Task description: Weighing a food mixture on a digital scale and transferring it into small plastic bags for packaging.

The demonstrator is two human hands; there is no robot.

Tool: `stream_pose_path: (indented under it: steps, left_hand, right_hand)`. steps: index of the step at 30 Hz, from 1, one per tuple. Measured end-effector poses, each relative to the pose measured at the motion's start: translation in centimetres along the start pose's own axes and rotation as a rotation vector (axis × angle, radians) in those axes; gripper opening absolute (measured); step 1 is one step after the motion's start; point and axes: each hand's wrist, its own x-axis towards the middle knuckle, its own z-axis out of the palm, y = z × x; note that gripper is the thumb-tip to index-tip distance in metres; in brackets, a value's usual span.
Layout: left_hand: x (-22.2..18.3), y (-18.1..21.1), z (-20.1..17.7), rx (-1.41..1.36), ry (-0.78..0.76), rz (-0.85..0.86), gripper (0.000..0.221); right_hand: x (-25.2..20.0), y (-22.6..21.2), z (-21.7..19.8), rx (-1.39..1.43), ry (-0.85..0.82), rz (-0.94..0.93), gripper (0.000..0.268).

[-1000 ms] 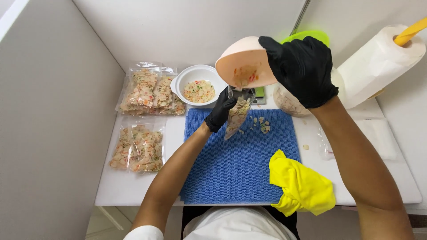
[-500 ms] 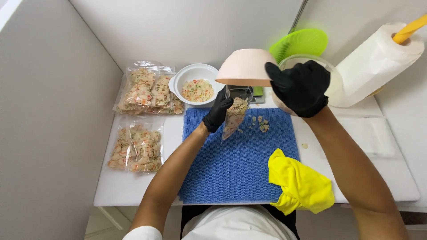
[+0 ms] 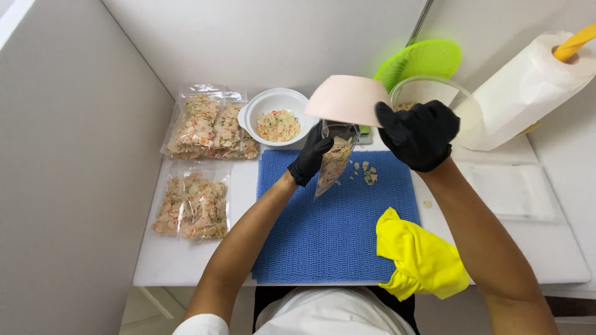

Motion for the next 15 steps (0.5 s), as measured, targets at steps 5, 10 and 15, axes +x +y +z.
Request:
stream_pose_path:
  steps: [5,10,15]
  left_hand:
    - [-0.2,-1.8,-0.4,0.083,-0.086,0.044,0.059]
    - [0.5,6.7,0.3,-0.226,0.095,-0.046,0.067]
    - [0.2,13.1,-2.0,-0.664,0.442,-0.221,0.084]
  right_hand:
    - [-1.8,0.4,0.0,0.079,0.060,0.042,0.038]
    - [2.1,-0.1,-0.3,-0.130,-0.110,0.174,0.046]
    - [2.0,5.2,3.8,0.262,-0.373,0.717,0.016]
